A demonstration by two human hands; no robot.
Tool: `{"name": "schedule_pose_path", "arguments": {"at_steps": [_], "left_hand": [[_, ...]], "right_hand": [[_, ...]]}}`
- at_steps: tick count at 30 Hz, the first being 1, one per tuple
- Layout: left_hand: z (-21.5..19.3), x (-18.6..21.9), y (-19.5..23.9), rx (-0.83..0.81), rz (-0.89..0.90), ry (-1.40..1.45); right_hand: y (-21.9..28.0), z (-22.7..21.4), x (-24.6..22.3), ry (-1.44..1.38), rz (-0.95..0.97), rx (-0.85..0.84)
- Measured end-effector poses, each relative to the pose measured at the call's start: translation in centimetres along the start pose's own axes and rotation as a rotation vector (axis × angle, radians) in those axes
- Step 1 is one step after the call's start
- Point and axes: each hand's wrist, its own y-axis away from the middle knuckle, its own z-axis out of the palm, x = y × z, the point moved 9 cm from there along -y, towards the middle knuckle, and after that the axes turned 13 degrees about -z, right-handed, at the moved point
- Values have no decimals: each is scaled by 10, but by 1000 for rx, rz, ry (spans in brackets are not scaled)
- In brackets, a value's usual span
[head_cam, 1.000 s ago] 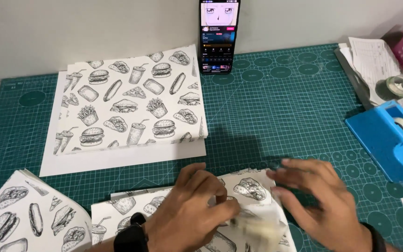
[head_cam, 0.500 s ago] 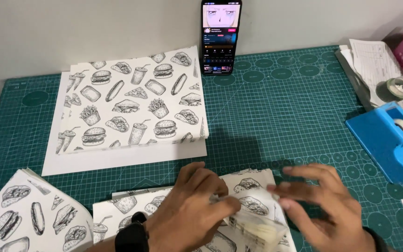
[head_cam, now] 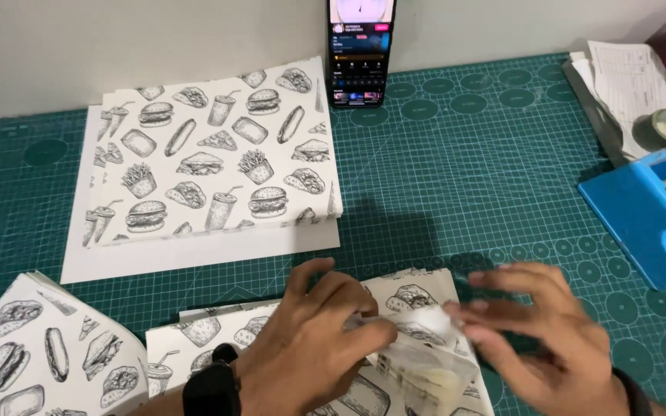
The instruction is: Folding printed paper sheets into food wrappers and applying small stickers to them on a workstation.
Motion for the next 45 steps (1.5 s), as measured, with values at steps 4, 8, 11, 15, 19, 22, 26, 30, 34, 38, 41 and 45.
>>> {"name": "schedule_pose_path", "arguments": {"at_steps": [4,8,11,15,19,22,26,30,34,38,41,45], "left_hand": [[-13,8,0,96,48,12],[-15,9,-2,127,11,-31],[-18,7,-6,71,-23,-19],[-4,0,-1,53,-32,-32],[-15,8,-1,105,11,55],[-16,8,-5,96,-37,1],[-18,8,-6,52,-54,-8],[-10,4,-4,20,-61,-43],[-12,4,-3,53,-65,16],[-14,6,-6,96,-44,-34],[-16,6,-7,68,-53,-17],[-19,5,-8,44,-47,64]], "right_hand": [[13,18,28,51,107,-173],[13,26,27,78,46,-184],[12,19,15,22,-15,-129],[6,-1,1,-53,-33,-27],[3,10,21,12,42,-81],[13,26,36,82,94,-209],[8,21,23,27,24,-168],[8,11,15,-187,60,-24],[13,17,32,-21,121,-148],[16,28,35,42,54,-184],[16,23,25,-22,33,-139],[8,3,3,-324,87,-56]]}}
